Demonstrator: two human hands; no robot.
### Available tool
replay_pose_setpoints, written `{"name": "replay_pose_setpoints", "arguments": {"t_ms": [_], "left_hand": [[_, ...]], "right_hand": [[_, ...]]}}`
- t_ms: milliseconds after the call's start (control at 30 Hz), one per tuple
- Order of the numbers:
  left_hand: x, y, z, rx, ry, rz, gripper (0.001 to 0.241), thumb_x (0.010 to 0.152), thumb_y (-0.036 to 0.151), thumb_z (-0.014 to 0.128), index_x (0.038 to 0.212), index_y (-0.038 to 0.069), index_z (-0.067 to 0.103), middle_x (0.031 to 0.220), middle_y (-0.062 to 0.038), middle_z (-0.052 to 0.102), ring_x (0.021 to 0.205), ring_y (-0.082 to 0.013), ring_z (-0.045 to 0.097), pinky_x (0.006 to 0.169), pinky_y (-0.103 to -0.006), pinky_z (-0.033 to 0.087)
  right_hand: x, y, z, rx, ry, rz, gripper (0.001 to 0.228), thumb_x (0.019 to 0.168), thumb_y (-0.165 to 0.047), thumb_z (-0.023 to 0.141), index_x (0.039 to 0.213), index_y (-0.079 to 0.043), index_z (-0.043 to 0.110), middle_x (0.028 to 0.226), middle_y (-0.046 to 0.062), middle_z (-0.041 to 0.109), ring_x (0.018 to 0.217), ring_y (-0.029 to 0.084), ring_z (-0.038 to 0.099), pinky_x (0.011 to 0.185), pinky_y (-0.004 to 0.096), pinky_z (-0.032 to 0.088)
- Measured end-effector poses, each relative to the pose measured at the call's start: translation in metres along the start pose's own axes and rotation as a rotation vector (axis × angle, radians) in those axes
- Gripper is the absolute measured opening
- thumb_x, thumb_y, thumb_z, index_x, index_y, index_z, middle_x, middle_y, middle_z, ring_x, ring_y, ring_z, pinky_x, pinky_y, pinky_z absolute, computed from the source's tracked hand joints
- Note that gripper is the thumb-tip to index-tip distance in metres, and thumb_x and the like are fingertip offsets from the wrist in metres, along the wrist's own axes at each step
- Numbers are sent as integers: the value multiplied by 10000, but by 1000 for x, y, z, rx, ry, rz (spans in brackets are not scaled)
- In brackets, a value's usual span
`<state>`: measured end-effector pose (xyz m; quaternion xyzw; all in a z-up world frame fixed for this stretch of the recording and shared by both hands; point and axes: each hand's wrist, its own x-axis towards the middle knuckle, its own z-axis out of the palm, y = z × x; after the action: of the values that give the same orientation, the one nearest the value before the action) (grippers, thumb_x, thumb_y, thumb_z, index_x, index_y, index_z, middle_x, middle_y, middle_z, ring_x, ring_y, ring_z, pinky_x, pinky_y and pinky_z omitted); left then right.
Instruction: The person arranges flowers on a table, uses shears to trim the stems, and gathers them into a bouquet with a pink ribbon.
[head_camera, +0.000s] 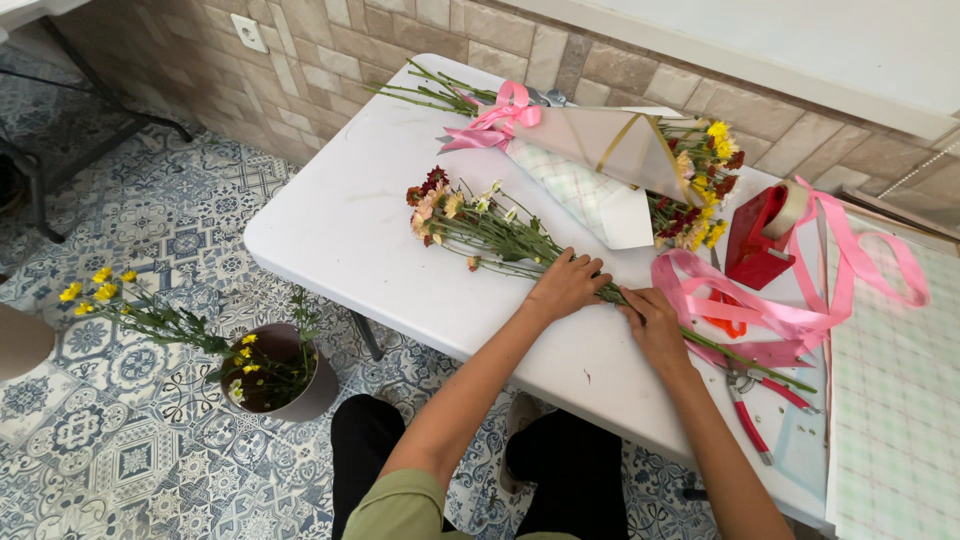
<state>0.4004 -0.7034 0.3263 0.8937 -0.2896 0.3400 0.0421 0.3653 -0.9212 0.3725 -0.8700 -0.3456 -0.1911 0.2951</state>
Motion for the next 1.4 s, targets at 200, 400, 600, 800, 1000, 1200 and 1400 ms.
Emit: {"name": "replay_pose_setpoints", "arguments": {"t_ms": [200, 400, 600, 800, 1000, 1200, 1400], "left_hand": [[-2, 2, -1, 26, 20, -10, 440, 844, 543, 717, 1109, 192, 717, 1053, -62, 619, 937, -246, 601, 940, -468, 436], [-1, 3, 7, 11, -66, -41, 510, 845, 560, 715, 1206, 198, 708, 1120, -80, 655, 1081, -245, 617, 1133, -514, 359], [0, 64, -106, -491, 108, -520, 937, 822, 665, 630, 1548, 138, 360, 1530, -159, 385, 1463, -350, 308, 1222, -595, 223], [-16, 113, -98, -1699, 456, -1415, 976, 899, 166, 765, 1560, -40, 78, 1508, -271, 266, 1414, -398, 425, 1187, -436, 428], [0, 74, -77, -2031, 539, -1319, 1029, 902, 345, 867, 1517, -106, 176, 1404, -215, 372, 1290, -294, 497, 1048, -466, 486], [19, 59, -75, -2012, 638, -1461, 874, 875, 244, 874, 1503, -104, 376, 1414, -269, 464, 1314, -367, 495, 1037, -635, 420], [40, 59, -113, -1951, 713, -1669, 1177, 720, 239, 963, 1519, -78, 159, 1526, -388, 195, 1385, -580, 367, 1128, -614, 363]], "right_hand": [[0, 3, 1, -6, -37, 74, 343, 942, -104, 764, 1277, -40, 735, 1024, 160, 717, 1020, 287, 687, 905, 364, 570], [2, -9, 0, -83, -110, 115, 350, 1020, -104, 667, 1338, 40, 671, 1049, 184, 665, 1068, 299, 651, 953, 381, 541], [-9, 26, 20, -171, -44, 14, 461, 861, -20, 714, 1321, 3, 701, 1081, 168, 642, 1075, 352, 648, 956, 425, 564], [1, 32, 18, -276, 77, -34, 250, 998, -102, 714, 1239, -103, 779, 1033, 97, 680, 987, 293, 699, 862, 359, 592], [4, 13, 17, -244, 125, -107, 262, 984, -66, 754, 1246, -61, 774, 1054, 127, 671, 997, 321, 699, 854, 371, 589], [2, -2, 19, -137, 147, -127, 314, 946, 27, 754, 1260, 37, 749, 1050, 192, 658, 983, 367, 689, 848, 409, 588], [6, -39, 1, -195, 206, -225, 432, 906, -36, 800, 1311, 74, 699, 1125, 219, 625, 1027, 373, 656, 860, 404, 590]]}}
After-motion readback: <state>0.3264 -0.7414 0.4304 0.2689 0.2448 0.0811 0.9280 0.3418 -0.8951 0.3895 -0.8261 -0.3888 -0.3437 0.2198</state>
